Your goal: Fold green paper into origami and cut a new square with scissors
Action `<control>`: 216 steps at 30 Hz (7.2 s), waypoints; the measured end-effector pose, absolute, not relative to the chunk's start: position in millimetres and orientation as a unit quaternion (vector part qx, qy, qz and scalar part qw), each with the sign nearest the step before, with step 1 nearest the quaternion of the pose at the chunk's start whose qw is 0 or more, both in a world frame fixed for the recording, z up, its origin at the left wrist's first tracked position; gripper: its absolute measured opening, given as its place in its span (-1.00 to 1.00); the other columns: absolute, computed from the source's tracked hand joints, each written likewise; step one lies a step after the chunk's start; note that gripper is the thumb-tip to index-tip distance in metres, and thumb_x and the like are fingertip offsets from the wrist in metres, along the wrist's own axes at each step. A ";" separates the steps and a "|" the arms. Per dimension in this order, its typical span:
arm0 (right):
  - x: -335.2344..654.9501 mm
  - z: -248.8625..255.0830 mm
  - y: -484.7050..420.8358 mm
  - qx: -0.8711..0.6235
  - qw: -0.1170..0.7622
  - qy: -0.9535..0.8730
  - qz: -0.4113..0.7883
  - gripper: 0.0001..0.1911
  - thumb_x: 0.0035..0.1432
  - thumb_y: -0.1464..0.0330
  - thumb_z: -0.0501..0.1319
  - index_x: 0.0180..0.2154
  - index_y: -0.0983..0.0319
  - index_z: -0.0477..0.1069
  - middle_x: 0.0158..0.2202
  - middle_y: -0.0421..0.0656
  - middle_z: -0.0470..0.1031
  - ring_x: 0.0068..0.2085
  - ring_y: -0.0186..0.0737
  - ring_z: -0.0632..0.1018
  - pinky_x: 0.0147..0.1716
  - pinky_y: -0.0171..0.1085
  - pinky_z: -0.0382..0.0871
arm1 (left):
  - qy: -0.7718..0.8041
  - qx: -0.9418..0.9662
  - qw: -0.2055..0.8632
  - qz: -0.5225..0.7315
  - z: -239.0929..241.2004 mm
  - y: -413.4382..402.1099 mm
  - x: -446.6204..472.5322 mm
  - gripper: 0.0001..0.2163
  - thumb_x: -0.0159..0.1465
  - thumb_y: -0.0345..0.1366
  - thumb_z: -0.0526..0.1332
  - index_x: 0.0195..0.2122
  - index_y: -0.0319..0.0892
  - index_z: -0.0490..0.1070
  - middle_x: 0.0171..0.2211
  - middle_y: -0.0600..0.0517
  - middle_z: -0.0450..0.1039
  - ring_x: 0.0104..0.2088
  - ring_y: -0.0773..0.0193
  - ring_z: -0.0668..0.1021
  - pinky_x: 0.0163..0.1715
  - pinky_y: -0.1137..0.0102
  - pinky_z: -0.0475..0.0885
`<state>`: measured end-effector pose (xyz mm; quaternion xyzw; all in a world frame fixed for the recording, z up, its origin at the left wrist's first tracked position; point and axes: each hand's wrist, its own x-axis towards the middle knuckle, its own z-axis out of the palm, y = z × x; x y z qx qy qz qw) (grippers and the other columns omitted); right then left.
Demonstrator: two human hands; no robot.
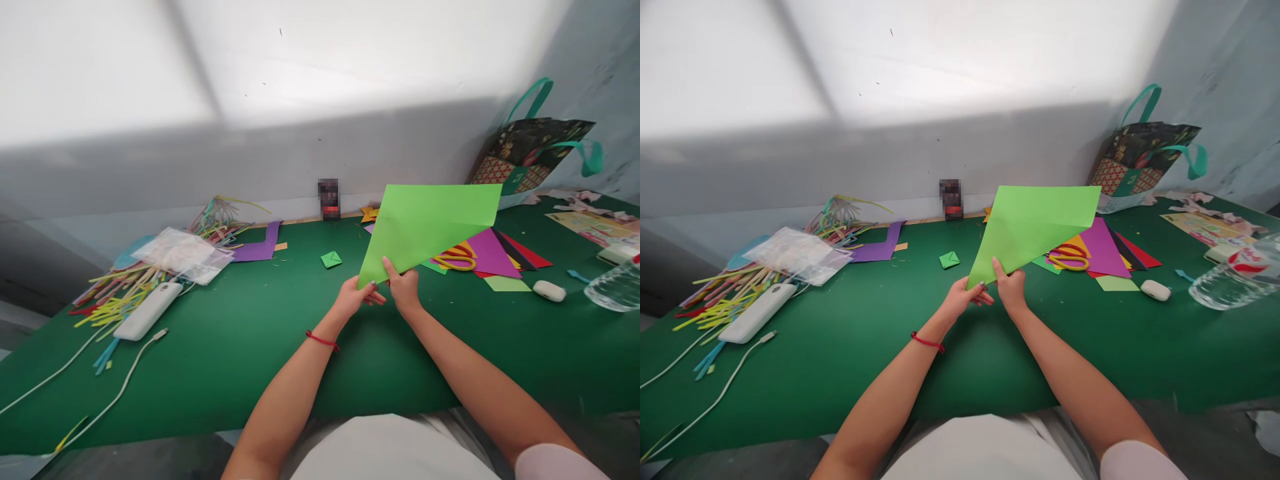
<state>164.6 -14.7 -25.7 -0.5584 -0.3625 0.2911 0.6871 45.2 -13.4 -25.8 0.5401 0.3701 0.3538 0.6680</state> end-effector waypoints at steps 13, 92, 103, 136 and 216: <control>158.8 -22.3 -20.3 -0.557 0.668 -0.375 0.320 -0.58 -0.21 0.07 0.31 -0.74 0.19 0.22 -0.79 -0.25 0.21 -0.72 -0.34 0.24 -0.73 -0.27 0.16 | 0.389 0.528 0.705 0.270 -19.4 -5.5 23.6 -0.65 0.04 -0.03 0.31 -0.45 -0.28 0.42 -0.54 -0.08 0.54 -0.51 0.29 0.56 -0.44 0.43 0.40; 156.0 -33.3 -24.9 -0.477 0.543 -0.418 0.550 -0.56 -0.28 0.17 0.39 -0.32 0.27 0.45 -0.47 -0.10 0.55 -0.63 -0.29 0.44 -0.80 -0.38 0.17 | 0.449 0.528 0.421 0.585 -12.8 1.1 16.8 -0.55 0.09 0.16 0.13 -0.59 -0.16 0.23 -0.61 0.11 0.19 -0.57 0.38 0.22 -0.58 0.44 0.16; 159.9 -34.9 -18.5 -0.439 0.606 -0.392 0.536 -0.47 -0.32 0.19 0.42 -0.23 0.24 0.45 -0.14 0.00 0.55 -0.16 0.01 0.56 -0.24 -0.11 0.50 | 0.452 0.533 0.429 0.572 -18.4 6.2 16.5 -0.53 0.05 0.19 0.15 -0.60 -0.17 0.24 -0.62 0.10 0.19 -0.58 0.38 0.22 -0.58 0.43 0.16; 187.2 -20.5 1.5 -0.489 0.793 -0.122 0.341 -0.47 -0.27 0.22 0.36 -0.21 0.33 0.40 -0.09 0.02 0.48 -0.19 -0.12 0.53 -0.50 -0.32 0.47 | 0.338 0.581 0.663 0.329 -22.1 -11.1 37.0 -0.44 0.00 0.21 0.18 -0.28 -0.26 0.34 -0.43 -0.12 0.56 -0.51 0.26 0.56 -0.54 0.44 0.34; 171.8 -29.4 -5.9 -0.514 0.742 -0.270 0.336 -0.50 -0.27 0.22 0.38 -0.23 0.35 0.46 -0.23 0.01 0.56 -0.22 -0.09 0.56 -0.35 -0.22 0.47 | 0.373 0.544 0.701 0.272 -21.2 -5.4 31.2 -0.65 0.14 0.00 0.20 -0.33 -0.23 0.29 -0.62 -0.03 0.52 -0.64 0.28 0.54 -0.60 0.44 0.40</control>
